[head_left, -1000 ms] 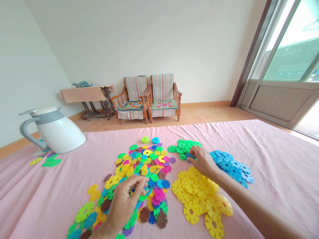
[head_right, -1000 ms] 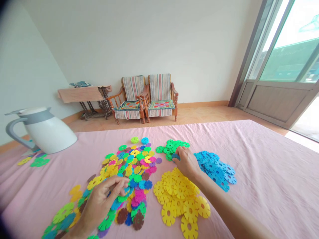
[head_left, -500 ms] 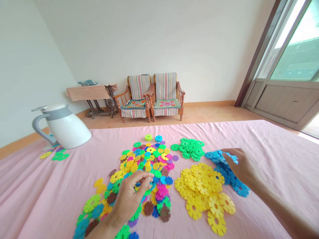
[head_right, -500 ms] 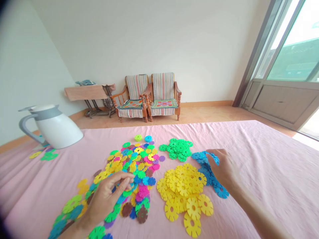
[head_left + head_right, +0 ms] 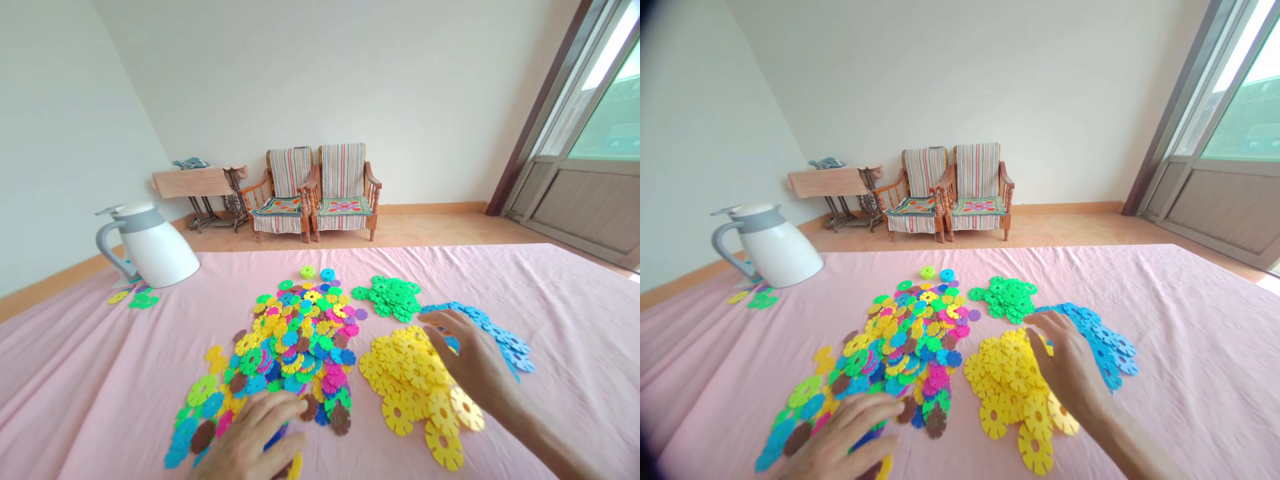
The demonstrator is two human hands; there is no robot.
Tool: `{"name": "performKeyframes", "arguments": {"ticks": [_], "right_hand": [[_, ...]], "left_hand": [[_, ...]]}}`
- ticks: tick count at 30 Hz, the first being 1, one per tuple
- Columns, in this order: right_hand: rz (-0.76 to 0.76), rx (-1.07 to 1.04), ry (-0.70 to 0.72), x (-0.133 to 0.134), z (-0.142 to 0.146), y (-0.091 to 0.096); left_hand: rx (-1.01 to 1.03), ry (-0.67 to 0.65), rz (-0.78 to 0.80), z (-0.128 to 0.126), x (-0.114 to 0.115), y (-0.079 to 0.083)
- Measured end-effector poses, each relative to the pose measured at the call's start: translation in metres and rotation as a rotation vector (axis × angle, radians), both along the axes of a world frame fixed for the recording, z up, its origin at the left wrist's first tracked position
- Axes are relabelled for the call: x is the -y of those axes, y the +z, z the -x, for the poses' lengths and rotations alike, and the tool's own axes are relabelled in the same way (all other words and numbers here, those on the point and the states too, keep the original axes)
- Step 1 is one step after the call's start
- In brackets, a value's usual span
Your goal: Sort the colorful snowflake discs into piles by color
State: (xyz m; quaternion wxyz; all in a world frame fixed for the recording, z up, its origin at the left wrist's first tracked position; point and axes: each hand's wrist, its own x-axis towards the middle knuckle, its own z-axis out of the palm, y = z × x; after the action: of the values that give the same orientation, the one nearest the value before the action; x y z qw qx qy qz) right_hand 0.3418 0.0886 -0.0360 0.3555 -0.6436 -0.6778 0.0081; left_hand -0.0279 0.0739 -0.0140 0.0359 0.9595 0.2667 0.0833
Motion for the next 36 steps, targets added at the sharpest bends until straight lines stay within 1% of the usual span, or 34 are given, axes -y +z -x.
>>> {"name": "performKeyframes", "arguments": {"ticks": [3, 5, 7, 9, 12, 14, 17, 20, 23, 26, 28, 30, 32, 34, 36], "right_hand": [[0.03, 0.002, 0.193, 0.005, 0.041, 0.016], [0.084, -0.012, 0.309, 0.006, 0.069, 0.021], [0.132, -0.02, 0.402, 0.005, 0.092, 0.022], [0.161, -0.021, 0.471, 0.002, 0.111, 0.019], [0.193, 0.0, 0.516, -0.005, 0.13, 0.011], [0.206, 0.036, 0.507, -0.01, 0.139, 0.005], [0.171, 0.115, 0.472, -0.018, 0.149, -0.003], [0.145, 0.171, 0.436, -0.024, 0.154, -0.009], [0.163, 0.111, 0.392, -0.022, 0.149, -0.008], [0.169, 0.009, 0.399, -0.011, 0.135, -0.001], [0.168, -0.024, 0.411, -0.001, 0.123, 0.003], [0.176, -0.032, 0.406, 0.008, 0.112, 0.004], [0.178, -0.04, 0.397, 0.014, 0.102, 0.002], [0.168, -0.041, 0.395, 0.018, 0.096, -0.001], [0.155, -0.036, 0.392, 0.02, 0.093, -0.003]], "left_hand": [[0.086, 0.117, -0.046, 0.007, -0.015, -0.011], [0.135, 0.162, -0.052, 0.009, -0.026, -0.017], [0.176, 0.187, -0.057, 0.011, -0.037, -0.02], [0.218, 0.212, -0.078, 0.013, -0.045, -0.022], [0.28, 0.276, -0.117, 0.018, -0.052, -0.028], [0.326, 0.329, -0.124, 0.021, -0.055, -0.032], [0.386, 0.382, -0.113, 0.024, -0.058, -0.037], [0.414, 0.434, -0.096, 0.028, -0.059, -0.036], [0.4, 0.489, -0.075, 0.038, -0.057, -0.026], [0.28, 0.504, -0.013, 0.06, -0.046, -0.012], [0.161, 0.505, 0.05, 0.081, -0.034, -0.01], [0.05, 0.495, 0.098, 0.101, -0.019, -0.018], [-0.012, 0.515, 0.094, 0.114, -0.004, -0.033], [-0.07, 0.56, 0.068, 0.115, 0.006, -0.05], [-0.113, 0.587, 0.055, 0.104, 0.01, -0.059]]}}
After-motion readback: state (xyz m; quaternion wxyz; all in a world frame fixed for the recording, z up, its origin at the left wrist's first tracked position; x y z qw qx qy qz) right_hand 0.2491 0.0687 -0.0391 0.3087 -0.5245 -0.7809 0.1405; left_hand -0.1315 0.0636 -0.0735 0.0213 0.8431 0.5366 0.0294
